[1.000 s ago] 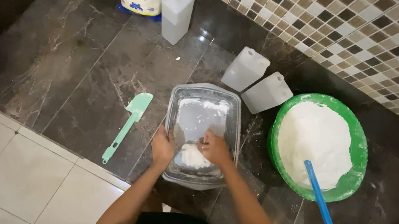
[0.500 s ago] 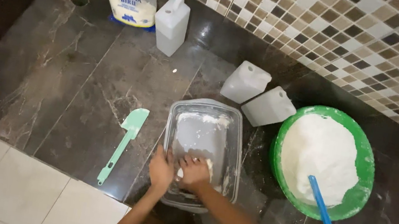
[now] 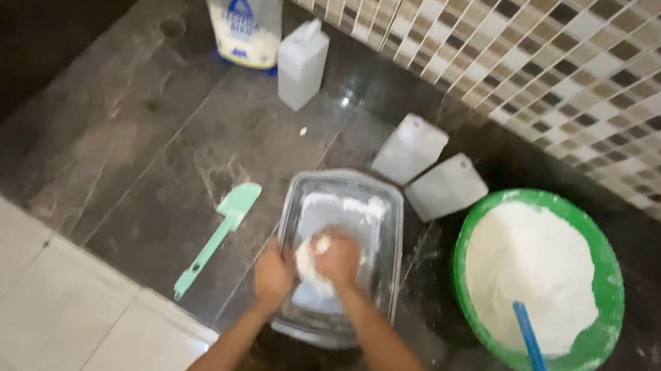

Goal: Kneading a small portion of dough in a rectangular tray and using a spatula to scrape the sides.

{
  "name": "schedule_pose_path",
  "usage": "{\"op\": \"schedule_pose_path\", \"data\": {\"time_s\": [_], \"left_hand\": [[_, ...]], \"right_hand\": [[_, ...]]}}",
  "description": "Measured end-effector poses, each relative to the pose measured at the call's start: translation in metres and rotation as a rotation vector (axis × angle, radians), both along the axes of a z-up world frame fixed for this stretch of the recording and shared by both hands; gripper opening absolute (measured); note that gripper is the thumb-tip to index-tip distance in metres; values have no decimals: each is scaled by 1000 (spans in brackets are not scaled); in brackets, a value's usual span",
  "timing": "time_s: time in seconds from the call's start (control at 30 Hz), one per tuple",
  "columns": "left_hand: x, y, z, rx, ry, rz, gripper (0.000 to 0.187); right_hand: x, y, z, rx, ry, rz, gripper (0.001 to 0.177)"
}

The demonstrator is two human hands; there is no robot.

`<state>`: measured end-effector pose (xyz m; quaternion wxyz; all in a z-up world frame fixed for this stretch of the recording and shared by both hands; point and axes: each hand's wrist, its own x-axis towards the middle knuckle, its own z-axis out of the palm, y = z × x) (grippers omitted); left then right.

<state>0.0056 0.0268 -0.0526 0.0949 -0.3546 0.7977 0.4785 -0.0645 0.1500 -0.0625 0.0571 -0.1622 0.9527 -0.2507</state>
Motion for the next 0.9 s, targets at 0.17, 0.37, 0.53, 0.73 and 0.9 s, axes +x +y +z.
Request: {"op": "schedule_pose_path", "data": {"time_s": [0.17,0.37,0.53,0.73,0.9], "left_hand": [[8,4,16,-14,18,10,22],[13,6,9,-11,38,-3,21],[12,5,18,-29,18,-15,20],[13,3,21,-14,23,-41,20],[13,1,33,24,0,-40,19]], "right_hand": [[10,22,27,-135,126,26,35],[5,38,6,-234,-210,314,20],[21,12,71,178,-73,458,47],[-1,17,42,331,-355,510,35],[5,24,85,477,-484,510,31]]}}
